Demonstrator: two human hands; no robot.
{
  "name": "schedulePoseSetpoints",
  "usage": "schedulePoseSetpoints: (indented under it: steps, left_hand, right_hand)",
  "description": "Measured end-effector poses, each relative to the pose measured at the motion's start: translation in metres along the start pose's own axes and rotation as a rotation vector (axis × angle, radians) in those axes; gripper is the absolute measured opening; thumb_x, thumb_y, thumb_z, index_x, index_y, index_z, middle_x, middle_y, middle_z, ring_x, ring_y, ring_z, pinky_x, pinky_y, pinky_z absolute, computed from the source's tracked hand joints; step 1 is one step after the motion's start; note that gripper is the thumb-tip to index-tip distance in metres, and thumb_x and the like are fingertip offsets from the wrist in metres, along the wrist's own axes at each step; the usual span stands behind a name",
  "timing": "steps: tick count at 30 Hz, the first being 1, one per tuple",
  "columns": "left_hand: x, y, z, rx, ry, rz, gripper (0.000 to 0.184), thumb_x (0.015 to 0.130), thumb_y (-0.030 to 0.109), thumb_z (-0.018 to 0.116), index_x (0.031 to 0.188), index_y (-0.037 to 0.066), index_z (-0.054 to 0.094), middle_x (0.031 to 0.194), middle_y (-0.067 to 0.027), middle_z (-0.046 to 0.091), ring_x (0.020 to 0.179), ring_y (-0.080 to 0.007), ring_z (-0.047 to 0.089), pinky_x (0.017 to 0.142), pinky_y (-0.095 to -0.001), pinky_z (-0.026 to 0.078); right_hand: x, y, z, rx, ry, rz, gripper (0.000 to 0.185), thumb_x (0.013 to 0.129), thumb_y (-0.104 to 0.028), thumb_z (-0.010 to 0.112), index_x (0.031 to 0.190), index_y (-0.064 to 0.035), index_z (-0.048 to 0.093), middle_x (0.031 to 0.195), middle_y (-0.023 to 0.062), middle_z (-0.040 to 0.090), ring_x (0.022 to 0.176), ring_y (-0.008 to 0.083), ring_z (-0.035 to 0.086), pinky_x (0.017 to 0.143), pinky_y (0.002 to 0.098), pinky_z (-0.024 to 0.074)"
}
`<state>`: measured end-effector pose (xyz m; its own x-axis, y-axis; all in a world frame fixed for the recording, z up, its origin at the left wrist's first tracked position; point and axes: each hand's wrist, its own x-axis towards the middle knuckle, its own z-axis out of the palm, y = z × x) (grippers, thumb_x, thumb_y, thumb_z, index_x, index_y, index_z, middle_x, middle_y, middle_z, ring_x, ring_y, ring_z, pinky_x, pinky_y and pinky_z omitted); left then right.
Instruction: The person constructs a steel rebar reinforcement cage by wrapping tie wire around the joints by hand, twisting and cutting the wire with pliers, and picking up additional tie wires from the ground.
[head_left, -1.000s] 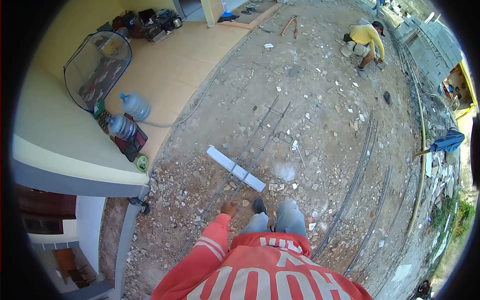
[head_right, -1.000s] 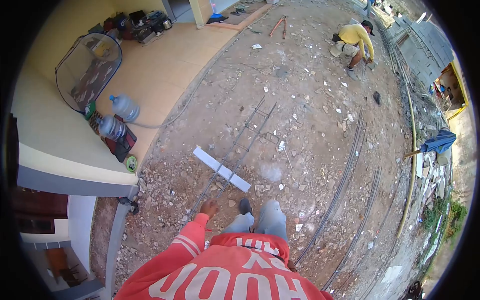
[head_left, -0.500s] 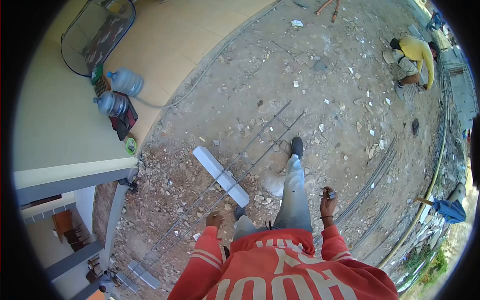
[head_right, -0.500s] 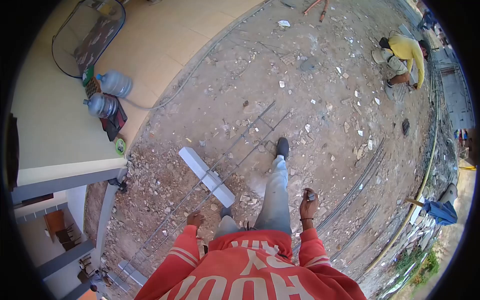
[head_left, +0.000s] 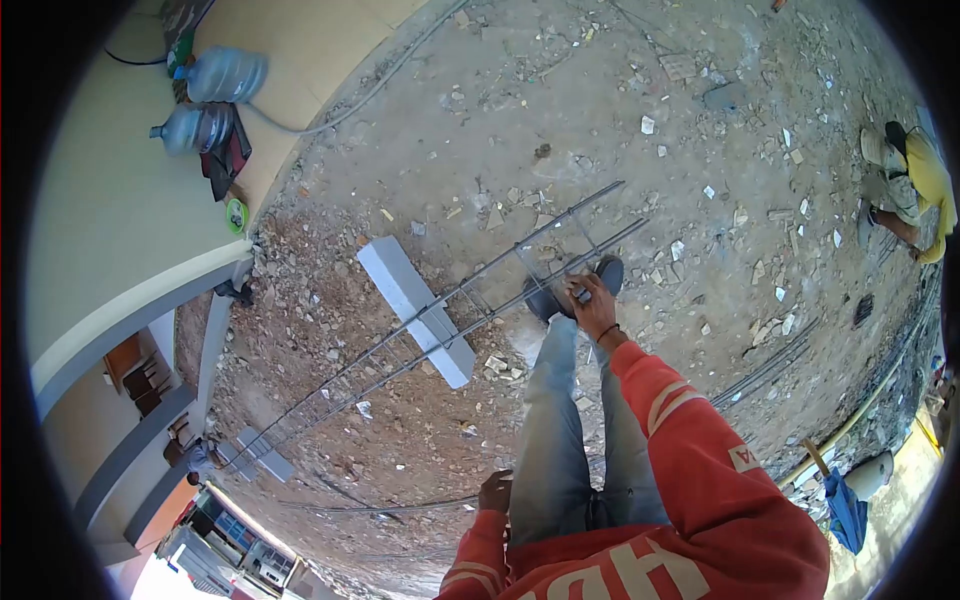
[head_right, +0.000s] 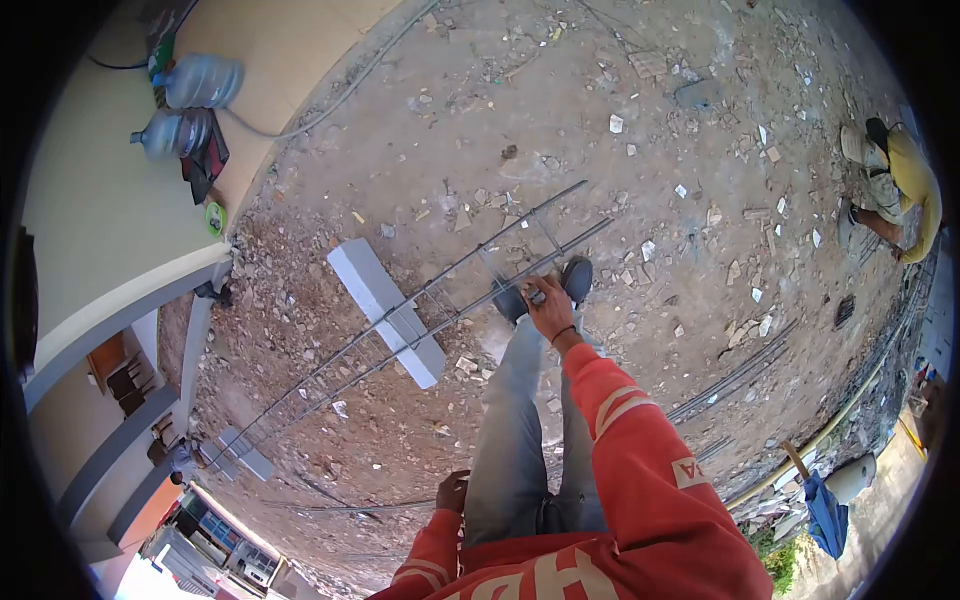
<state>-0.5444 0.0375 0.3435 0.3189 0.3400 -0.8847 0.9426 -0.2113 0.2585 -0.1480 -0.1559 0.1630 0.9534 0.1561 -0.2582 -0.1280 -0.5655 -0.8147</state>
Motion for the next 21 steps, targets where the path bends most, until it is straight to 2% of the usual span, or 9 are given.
schedulePoseSetpoints:
  steps: [2, 4, 5, 7, 11, 14, 16, 20, 21]
  left_hand:
    - [0.011, 0.014, 0.003, -0.094, -0.033, 0.002, 0.031, 0.084, 0.018, 0.065, 0.114, 0.011, 0.069, 0.082, -0.0140, 0.073, 0.077, -0.0223, 0.071, 0.067, -0.0345, 0.055]
    - [0.021, 0.020, 0.011, -0.286, 0.018, -0.242, 0.030, 0.084, 0.017, 0.064, 0.112, 0.009, 0.070, 0.079, -0.0150, 0.072, 0.070, -0.0194, 0.069, 0.063, -0.0348, 0.054]
    - [0.024, 0.025, 0.016, -0.300, -0.002, -0.237, 0.030, 0.084, 0.017, 0.064, 0.112, 0.009, 0.070, 0.079, -0.0150, 0.072, 0.070, -0.0194, 0.069, 0.063, -0.0348, 0.054]
    - [0.020, 0.028, 0.025, -0.022, 0.092, -0.176, 0.028, 0.083, 0.015, 0.063, 0.109, 0.006, 0.071, 0.075, -0.0153, 0.071, 0.063, -0.0172, 0.066, 0.059, -0.0344, 0.053]
    - [0.010, 0.030, 0.058, 0.022, 0.039, -0.231, 0.028, 0.083, 0.015, 0.063, 0.108, 0.006, 0.071, 0.075, -0.0155, 0.071, 0.062, -0.0173, 0.066, 0.059, -0.0344, 0.053]
    - [-0.007, 0.058, 0.082, 0.065, 0.013, -0.303, 0.027, 0.083, 0.015, 0.063, 0.107, 0.006, 0.071, 0.075, -0.0156, 0.071, 0.062, -0.0175, 0.066, 0.059, -0.0344, 0.053]
    - [-0.009, 0.096, 0.098, 0.075, 0.025, -0.354, 0.027, 0.083, 0.015, 0.063, 0.107, 0.005, 0.071, 0.075, -0.0157, 0.071, 0.062, -0.0175, 0.066, 0.058, -0.0344, 0.053]
    - [0.010, 0.209, 0.139, 0.065, 0.088, -0.482, 0.026, 0.083, 0.015, 0.063, 0.106, 0.005, 0.071, 0.074, -0.0158, 0.071, 0.062, -0.0177, 0.066, 0.058, -0.0344, 0.053]
    - [0.016, 0.235, 0.150, 0.069, 0.105, -0.509, 0.026, 0.083, 0.015, 0.063, 0.105, 0.005, 0.071, 0.074, -0.0159, 0.071, 0.062, -0.0178, 0.066, 0.058, -0.0344, 0.053]
  right_hand:
    - [0.017, 0.004, 0.019, -0.028, -0.023, 0.065, 0.019, 0.084, -0.017, 0.069, 0.103, -0.0176, 0.067, 0.096, 0.0130, 0.063, 0.088, 0.0373, 0.063, 0.076, 0.0435, 0.0531]
    - [0.030, 0.026, 0.036, -0.080, -0.074, 0.037, 0.024, 0.080, -0.017, 0.069, 0.104, -0.0182, 0.066, 0.097, 0.0120, 0.064, 0.094, 0.0353, 0.063, 0.080, 0.0437, 0.0535]
    - [0.036, 0.034, 0.039, -0.104, -0.071, 0.033, 0.024, 0.080, -0.017, 0.069, 0.104, -0.0182, 0.066, 0.097, 0.0120, 0.064, 0.094, 0.0353, 0.063, 0.080, 0.0437, 0.0535]
    - [0.045, 0.046, 0.043, -0.235, -0.233, 0.113, 0.031, 0.077, -0.016, 0.068, 0.107, -0.0156, 0.065, 0.099, 0.0119, 0.064, 0.101, 0.0353, 0.061, 0.083, 0.0444, 0.0535]
    - [0.085, 0.081, 0.023, -0.293, -0.366, 0.140, 0.032, 0.075, -0.012, 0.067, 0.106, -0.0061, 0.063, 0.103, 0.0194, 0.064, 0.102, 0.0390, 0.059, 0.087, 0.0473, 0.0510]
    - [0.170, 0.060, -0.059, -0.200, -0.241, 0.161, 0.034, 0.076, -0.012, 0.067, 0.109, -0.0054, 0.062, 0.105, 0.0224, 0.063, 0.103, 0.0392, 0.059, 0.087, 0.0476, 0.0495]
    - [0.239, 0.071, -0.112, -0.220, -0.051, 0.138, 0.041, 0.078, -0.014, 0.068, 0.117, -0.0055, 0.058, 0.105, 0.0223, 0.063, 0.104, 0.0400, 0.059, 0.088, 0.0474, 0.0483]
    - [0.389, 0.183, -0.191, -0.471, 0.093, 0.125, 0.064, 0.074, -0.027, 0.076, 0.128, -0.0063, 0.047, 0.114, 0.0215, 0.059, 0.109, 0.0394, 0.057, 0.092, 0.0472, 0.0469]
    - [0.428, 0.205, -0.208, -0.555, 0.031, 0.218, 0.070, 0.073, -0.030, 0.077, 0.130, -0.0067, 0.045, 0.118, 0.0206, 0.057, 0.113, 0.0389, 0.055, 0.093, 0.0477, 0.0467]
